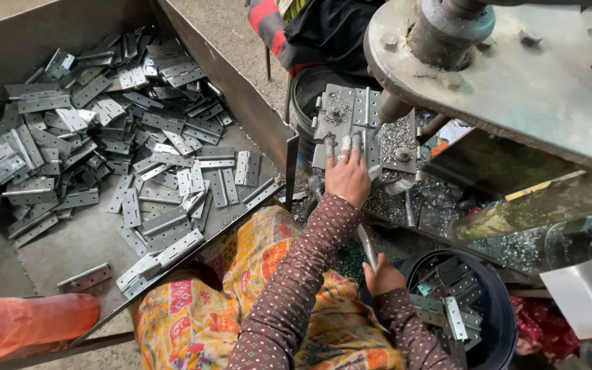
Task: The person repeatedly picks up metal hinge pieces from a tray, places them into a manual punching machine, and operates the lever to process them. The finished pieces are then dropped into a bucket.
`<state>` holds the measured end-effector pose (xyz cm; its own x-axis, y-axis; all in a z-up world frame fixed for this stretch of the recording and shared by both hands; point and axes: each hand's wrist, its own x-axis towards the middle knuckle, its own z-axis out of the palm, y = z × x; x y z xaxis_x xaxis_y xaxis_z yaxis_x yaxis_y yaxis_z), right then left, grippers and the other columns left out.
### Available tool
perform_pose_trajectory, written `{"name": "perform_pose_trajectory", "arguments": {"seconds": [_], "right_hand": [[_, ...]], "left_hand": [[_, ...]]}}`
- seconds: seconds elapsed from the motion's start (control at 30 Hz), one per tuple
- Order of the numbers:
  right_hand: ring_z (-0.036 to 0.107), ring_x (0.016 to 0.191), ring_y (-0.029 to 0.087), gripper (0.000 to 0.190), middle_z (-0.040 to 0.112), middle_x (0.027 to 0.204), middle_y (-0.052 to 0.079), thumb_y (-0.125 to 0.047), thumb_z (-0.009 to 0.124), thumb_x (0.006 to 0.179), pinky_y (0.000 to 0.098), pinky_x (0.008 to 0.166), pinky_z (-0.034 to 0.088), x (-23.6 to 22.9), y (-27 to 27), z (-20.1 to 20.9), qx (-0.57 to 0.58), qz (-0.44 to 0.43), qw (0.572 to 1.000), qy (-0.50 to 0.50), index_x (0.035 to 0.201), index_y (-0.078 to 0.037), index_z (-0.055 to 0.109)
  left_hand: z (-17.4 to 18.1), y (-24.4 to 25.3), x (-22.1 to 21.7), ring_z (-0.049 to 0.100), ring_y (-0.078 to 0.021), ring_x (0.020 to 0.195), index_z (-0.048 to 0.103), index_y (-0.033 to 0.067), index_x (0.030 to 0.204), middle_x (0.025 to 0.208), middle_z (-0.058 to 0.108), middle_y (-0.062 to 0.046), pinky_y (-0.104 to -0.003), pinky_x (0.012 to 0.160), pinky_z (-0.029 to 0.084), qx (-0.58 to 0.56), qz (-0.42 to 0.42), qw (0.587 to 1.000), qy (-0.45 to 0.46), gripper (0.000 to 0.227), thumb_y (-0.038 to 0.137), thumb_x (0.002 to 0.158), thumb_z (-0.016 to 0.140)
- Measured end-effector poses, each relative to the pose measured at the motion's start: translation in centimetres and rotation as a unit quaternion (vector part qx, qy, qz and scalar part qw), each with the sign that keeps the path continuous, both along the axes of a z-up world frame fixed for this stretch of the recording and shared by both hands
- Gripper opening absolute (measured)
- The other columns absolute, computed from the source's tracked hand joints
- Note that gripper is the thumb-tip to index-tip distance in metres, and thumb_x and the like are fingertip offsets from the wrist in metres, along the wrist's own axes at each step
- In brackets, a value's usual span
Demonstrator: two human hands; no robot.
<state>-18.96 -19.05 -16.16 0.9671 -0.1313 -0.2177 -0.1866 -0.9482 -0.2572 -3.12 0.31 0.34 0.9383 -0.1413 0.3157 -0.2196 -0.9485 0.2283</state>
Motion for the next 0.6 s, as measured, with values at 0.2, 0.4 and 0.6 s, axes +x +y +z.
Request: {"name": "perform_pose_trajectory", "arguments": {"seconds": [0.2,0.4,0.6], "right_hand": [[0.071,0.079,0.046,0.06,0.072,0.081,0.027,-0.053,0.072,0.083,0.054,0.069,0.057,1.0,-1.4,-2.5,-0.007,0.04,0.998,0.047,0.112,-0.003,0.055],[0.07,0.081,0.047,0.048,0.072,0.084,0.026,-0.047,0.07,0.087,0.0565,0.071,0.055,-0.5,-0.8,-3.9,0.025,-0.006,0.999,-0.037,0.113,-0.008,0.059],[0.071,0.082,0.046,0.057,0.072,0.085,0.024,-0.051,0.073,0.083,0.0533,0.072,0.057,-0.2,0.0,-3.0,0.032,0.014,0.999,0.038,0.11,-0.004,0.057]], "left_hand": [[0.0,-0.3,0.5,0.054,-0.0289,0.134,0.066,0.0006,0.125,0.148,0.054,-0.016,-0.056,0.108,0.04,0.0,-0.002,1.0,0.022,0.038,0.018,0.098,0.046],[-0.9,-0.4,0.4,0.057,-0.0275,0.128,0.068,0.0016,0.122,0.143,0.057,-0.015,-0.055,0.11,0.041,-0.007,0.013,1.0,-0.009,0.036,0.019,0.097,0.049],[-0.7,0.4,0.5,0.056,-0.0271,0.129,0.07,0.0034,0.119,0.137,0.061,-0.013,-0.054,0.109,0.041,-0.006,-0.01,1.0,-0.018,0.034,0.018,0.093,0.052]]}}
